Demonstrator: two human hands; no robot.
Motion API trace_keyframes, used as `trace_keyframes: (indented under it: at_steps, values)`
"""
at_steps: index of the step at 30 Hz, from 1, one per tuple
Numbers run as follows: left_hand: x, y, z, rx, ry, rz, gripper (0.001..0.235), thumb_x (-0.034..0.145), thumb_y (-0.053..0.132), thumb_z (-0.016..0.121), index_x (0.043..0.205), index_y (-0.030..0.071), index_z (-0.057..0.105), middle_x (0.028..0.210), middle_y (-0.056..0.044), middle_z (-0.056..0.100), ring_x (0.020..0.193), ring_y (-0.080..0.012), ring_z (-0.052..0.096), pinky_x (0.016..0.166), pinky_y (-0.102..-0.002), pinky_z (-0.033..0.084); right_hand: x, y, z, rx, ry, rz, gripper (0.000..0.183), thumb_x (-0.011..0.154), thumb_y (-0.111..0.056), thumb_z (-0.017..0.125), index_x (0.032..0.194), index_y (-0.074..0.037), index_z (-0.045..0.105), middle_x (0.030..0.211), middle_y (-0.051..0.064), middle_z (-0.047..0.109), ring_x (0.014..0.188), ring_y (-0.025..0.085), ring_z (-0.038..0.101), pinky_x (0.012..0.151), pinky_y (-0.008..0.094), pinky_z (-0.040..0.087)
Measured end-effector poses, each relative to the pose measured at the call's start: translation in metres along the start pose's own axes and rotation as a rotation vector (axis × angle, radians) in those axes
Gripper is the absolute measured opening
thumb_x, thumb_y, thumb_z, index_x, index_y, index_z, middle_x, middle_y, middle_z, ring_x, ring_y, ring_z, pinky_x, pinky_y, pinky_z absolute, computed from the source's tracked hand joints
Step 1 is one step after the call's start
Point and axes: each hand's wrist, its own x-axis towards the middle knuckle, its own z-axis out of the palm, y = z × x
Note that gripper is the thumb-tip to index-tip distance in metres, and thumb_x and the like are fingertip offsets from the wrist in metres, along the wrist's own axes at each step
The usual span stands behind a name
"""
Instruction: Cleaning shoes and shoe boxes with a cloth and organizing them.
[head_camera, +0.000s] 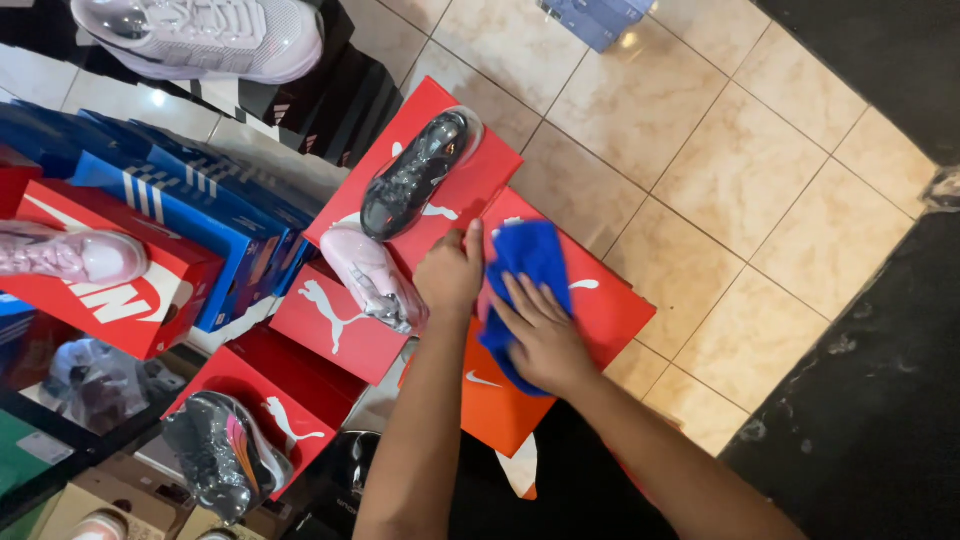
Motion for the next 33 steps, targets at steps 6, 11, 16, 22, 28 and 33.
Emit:
trace_keyframes:
  at_steps: [6,11,16,22,28,33]
  values:
    - [-0.002,0.003,0.011,0.004,0.032,0.027,0.071,0.102,0.071,0.03,0.108,0.015,0.073,0.101,-0.019,0.075,0.099,-0.0474,0.072,0.087,-0.061,0.055,-0.052,0.064,-0.02,-0.361,0.241,0.19,0.077,0.08,-0.036,0.066,0.154,-0.02,0.051,0.165,0.016,0.039,0.147,0.041,0.041,0.116,0.058,0.034]
    - [0.0,0.01,0.001,0.025,0.008,0.036,0.068,0.104,0.067,0.03,0.112,0.015,0.072,0.104,-0.018,0.075,0.101,-0.0461,0.072,0.088,-0.06,0.055,0.053,0.02,-0.002,-0.35,0.274,0.247,0.071,0.084,-0.032,0.07,0.149,-0.008,0.053,0.158,0.028,0.039,0.142,0.05,0.041,0.112,0.066,0.033]
    - [0.004,-0.002,0.003,0.032,-0.044,0.01,0.066,0.103,0.068,0.028,0.12,0.019,0.07,0.11,-0.016,0.074,0.108,-0.0438,0.07,0.093,-0.06,0.054,0.032,-0.019,0.025,-0.229,0.196,0.203,0.071,0.091,-0.027,0.058,0.158,-0.011,0.039,0.169,0.017,0.027,0.155,0.039,0.025,0.123,0.059,0.015]
    - [0.003,0.002,0.008,0.052,-0.038,0.058,0.07,0.104,0.07,0.027,0.127,0.017,0.067,0.119,-0.017,0.072,0.109,-0.0444,0.069,0.093,-0.06,0.054,-0.072,0.025,0.011,-0.313,0.164,0.43,0.082,0.087,-0.058,0.063,0.155,-0.015,0.046,0.166,0.018,0.034,0.148,0.044,0.035,0.116,0.064,0.026]
    - [0.02,-0.011,0.019,0.194,-0.06,0.186,0.074,0.104,0.071,0.023,0.14,0.012,0.049,0.117,-0.021,0.068,0.105,-0.048,0.07,0.089,-0.065,0.054,-0.008,0.009,0.021,-0.422,0.359,0.72,0.073,0.089,-0.038,0.069,0.15,-0.002,0.051,0.161,0.027,0.038,0.147,0.05,0.034,0.114,0.071,0.026]
    - [0.012,-0.015,0.017,0.287,0.276,0.662,0.054,0.114,0.037,0.035,0.164,0.018,0.029,0.152,-0.016,0.048,0.139,-0.0405,0.049,0.102,-0.059,0.052,-0.011,-0.047,0.046,-0.287,0.336,0.676,0.08,0.085,-0.05,0.069,0.149,-0.007,0.05,0.159,0.02,0.043,0.148,0.043,0.037,0.115,0.068,0.028]
